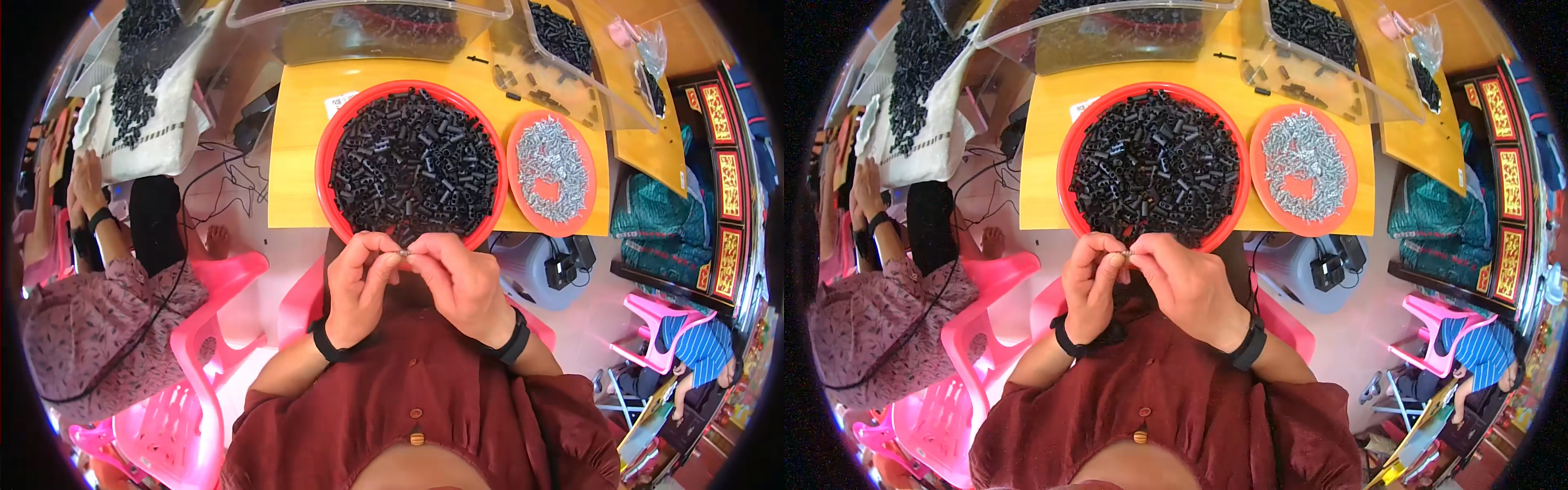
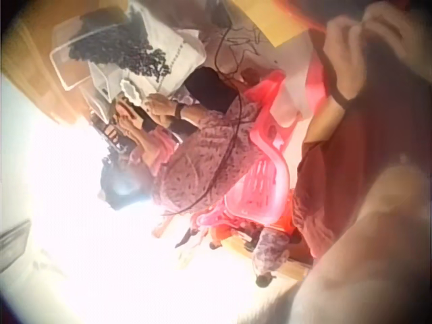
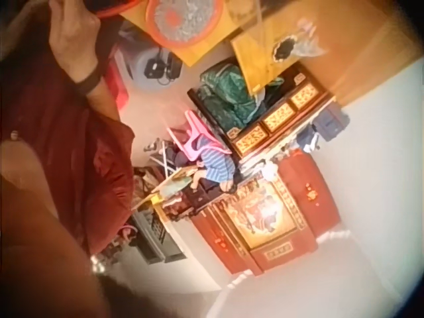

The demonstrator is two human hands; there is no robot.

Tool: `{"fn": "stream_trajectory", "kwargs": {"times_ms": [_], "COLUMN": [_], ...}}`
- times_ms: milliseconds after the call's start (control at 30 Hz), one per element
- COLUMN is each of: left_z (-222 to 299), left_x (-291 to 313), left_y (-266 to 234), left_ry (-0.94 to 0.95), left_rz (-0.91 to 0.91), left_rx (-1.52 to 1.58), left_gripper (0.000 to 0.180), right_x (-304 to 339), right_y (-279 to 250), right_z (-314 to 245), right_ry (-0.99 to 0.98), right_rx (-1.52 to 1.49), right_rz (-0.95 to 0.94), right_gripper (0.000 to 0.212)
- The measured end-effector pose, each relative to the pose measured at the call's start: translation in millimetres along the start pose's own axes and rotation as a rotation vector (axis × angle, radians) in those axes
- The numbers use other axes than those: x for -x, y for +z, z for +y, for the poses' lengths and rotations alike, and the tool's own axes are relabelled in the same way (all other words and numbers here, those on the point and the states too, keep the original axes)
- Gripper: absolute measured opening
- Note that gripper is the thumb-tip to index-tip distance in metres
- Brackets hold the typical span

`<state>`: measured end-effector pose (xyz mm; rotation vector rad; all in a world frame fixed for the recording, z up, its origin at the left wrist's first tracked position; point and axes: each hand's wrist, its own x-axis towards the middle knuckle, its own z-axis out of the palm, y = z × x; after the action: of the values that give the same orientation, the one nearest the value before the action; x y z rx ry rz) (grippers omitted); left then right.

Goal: Assembling small plastic parts and metal rings by hand.

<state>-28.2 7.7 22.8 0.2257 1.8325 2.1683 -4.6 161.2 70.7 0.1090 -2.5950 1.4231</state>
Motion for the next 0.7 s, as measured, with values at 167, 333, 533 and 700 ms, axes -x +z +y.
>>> {"fn": "stream_trajectory", "kwargs": {"times_ms": [167, 333, 533, 700], "left_z": [5, 11, 6, 6], "left_x": [-9, -12, -9, -4], "left_y": [-12, -16, -18, -11], "left_ry": [-0.048, -0.094, -0.107, -0.146], "left_rz": [0.123, 0.151, 0.124, 0.027], "left_rx": [0.237, 0.297, 0.353, 0.324], "left_gripper": [0.005, 0.005, 0.006, 0.009], "right_x": [-5, -13, -20, -4], "right_y": [11, 20, 28, 16], "right_z": [14, 12, 15, 11], "right_ry": [0.195, 0.117, 0.065, -0.030], "right_rx": [0.144, 0.329, 0.356, -0.008], "right_rz": [0.106, 0.176, 0.157, 0.185], "right_gripper": [0.009, 0.009, 0.012, 0.019]}}
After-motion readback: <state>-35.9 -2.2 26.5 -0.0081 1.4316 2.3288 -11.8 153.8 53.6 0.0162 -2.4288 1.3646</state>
